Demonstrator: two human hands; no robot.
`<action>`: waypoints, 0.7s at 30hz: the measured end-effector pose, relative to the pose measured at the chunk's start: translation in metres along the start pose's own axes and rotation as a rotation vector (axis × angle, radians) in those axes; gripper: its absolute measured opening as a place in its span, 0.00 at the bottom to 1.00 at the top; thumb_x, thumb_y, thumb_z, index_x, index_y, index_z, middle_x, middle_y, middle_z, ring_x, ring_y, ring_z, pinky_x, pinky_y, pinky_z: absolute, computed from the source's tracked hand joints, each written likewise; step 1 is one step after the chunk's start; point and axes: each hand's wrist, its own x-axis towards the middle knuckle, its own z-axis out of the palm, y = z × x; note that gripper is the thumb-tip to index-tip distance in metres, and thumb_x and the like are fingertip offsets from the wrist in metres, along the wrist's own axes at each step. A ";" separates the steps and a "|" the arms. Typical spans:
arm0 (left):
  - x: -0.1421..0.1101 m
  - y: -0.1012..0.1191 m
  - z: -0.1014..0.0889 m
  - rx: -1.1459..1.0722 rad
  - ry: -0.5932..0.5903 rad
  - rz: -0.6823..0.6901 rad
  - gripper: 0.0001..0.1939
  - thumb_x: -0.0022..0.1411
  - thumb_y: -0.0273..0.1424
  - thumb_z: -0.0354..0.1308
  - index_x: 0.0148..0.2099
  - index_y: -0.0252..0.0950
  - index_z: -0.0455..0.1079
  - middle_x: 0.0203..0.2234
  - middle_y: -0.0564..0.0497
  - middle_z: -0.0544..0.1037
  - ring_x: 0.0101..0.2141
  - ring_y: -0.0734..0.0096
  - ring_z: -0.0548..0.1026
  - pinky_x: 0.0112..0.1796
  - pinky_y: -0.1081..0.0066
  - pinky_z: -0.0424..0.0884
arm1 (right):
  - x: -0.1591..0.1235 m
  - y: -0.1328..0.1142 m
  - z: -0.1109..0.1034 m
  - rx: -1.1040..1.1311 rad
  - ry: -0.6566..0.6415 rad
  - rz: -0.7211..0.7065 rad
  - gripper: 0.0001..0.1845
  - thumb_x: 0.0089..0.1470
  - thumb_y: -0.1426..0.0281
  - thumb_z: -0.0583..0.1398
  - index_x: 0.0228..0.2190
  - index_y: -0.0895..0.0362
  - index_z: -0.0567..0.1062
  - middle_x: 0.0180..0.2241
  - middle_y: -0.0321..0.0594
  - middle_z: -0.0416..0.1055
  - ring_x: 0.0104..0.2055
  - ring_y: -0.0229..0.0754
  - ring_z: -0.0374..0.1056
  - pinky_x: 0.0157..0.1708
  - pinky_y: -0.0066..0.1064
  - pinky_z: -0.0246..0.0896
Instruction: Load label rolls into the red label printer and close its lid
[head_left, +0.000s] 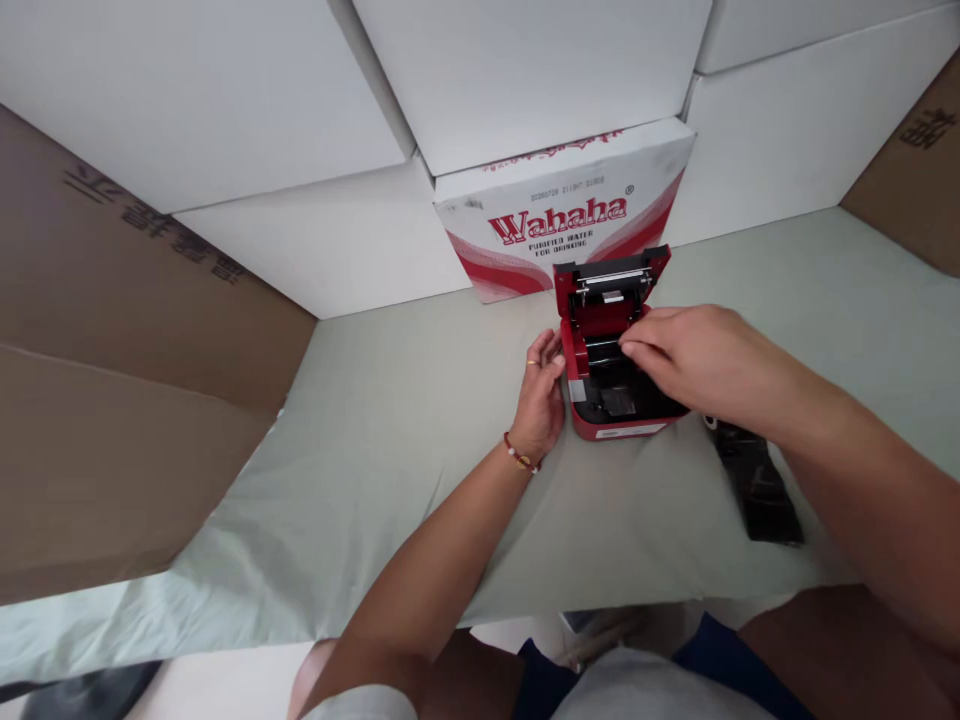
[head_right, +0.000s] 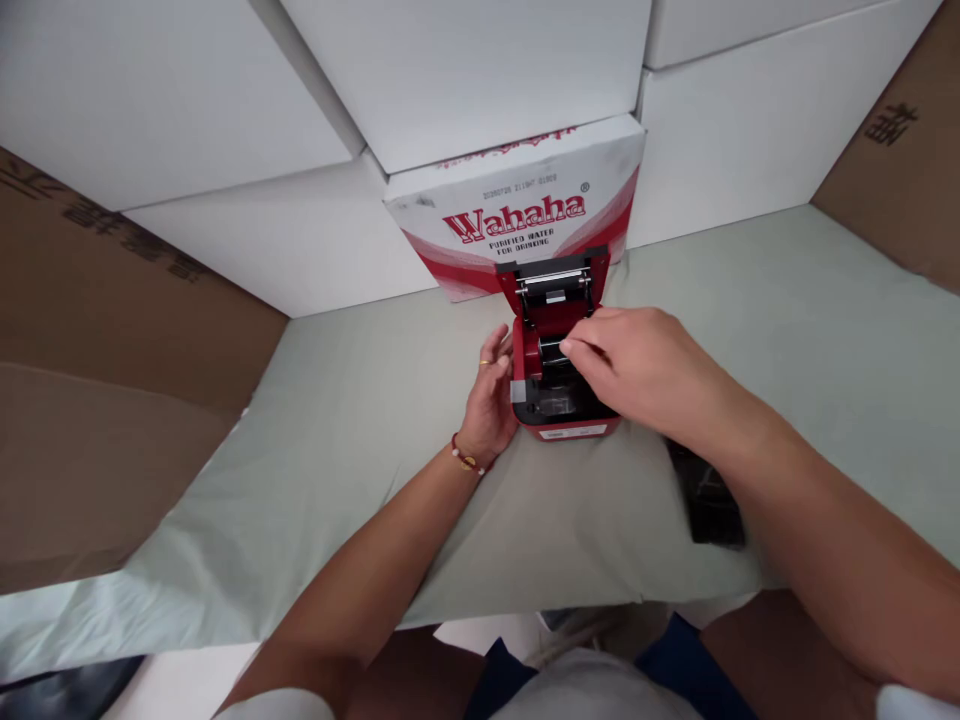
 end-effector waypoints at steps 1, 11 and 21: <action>0.001 -0.001 0.000 -0.013 0.028 -0.015 0.33 0.64 0.49 0.67 0.66 0.47 0.64 0.71 0.45 0.68 0.73 0.54 0.63 0.71 0.51 0.61 | 0.012 0.000 0.002 -0.135 -0.075 0.020 0.17 0.67 0.63 0.57 0.30 0.51 0.83 0.31 0.42 0.82 0.31 0.48 0.75 0.33 0.39 0.66; 0.004 -0.006 0.000 -0.034 0.070 0.000 0.34 0.58 0.48 0.74 0.61 0.45 0.66 0.66 0.45 0.71 0.71 0.54 0.64 0.71 0.53 0.59 | 0.070 0.019 0.063 -0.334 -0.126 0.036 0.11 0.61 0.62 0.64 0.36 0.52 0.87 0.33 0.53 0.84 0.41 0.59 0.81 0.45 0.48 0.73; 0.006 -0.005 0.002 -0.049 0.052 0.002 0.31 0.57 0.49 0.74 0.57 0.43 0.70 0.60 0.46 0.76 0.65 0.53 0.71 0.68 0.53 0.63 | 0.045 0.006 0.041 -0.409 -0.058 0.088 0.14 0.58 0.59 0.65 0.44 0.51 0.82 0.31 0.49 0.83 0.29 0.54 0.77 0.30 0.42 0.68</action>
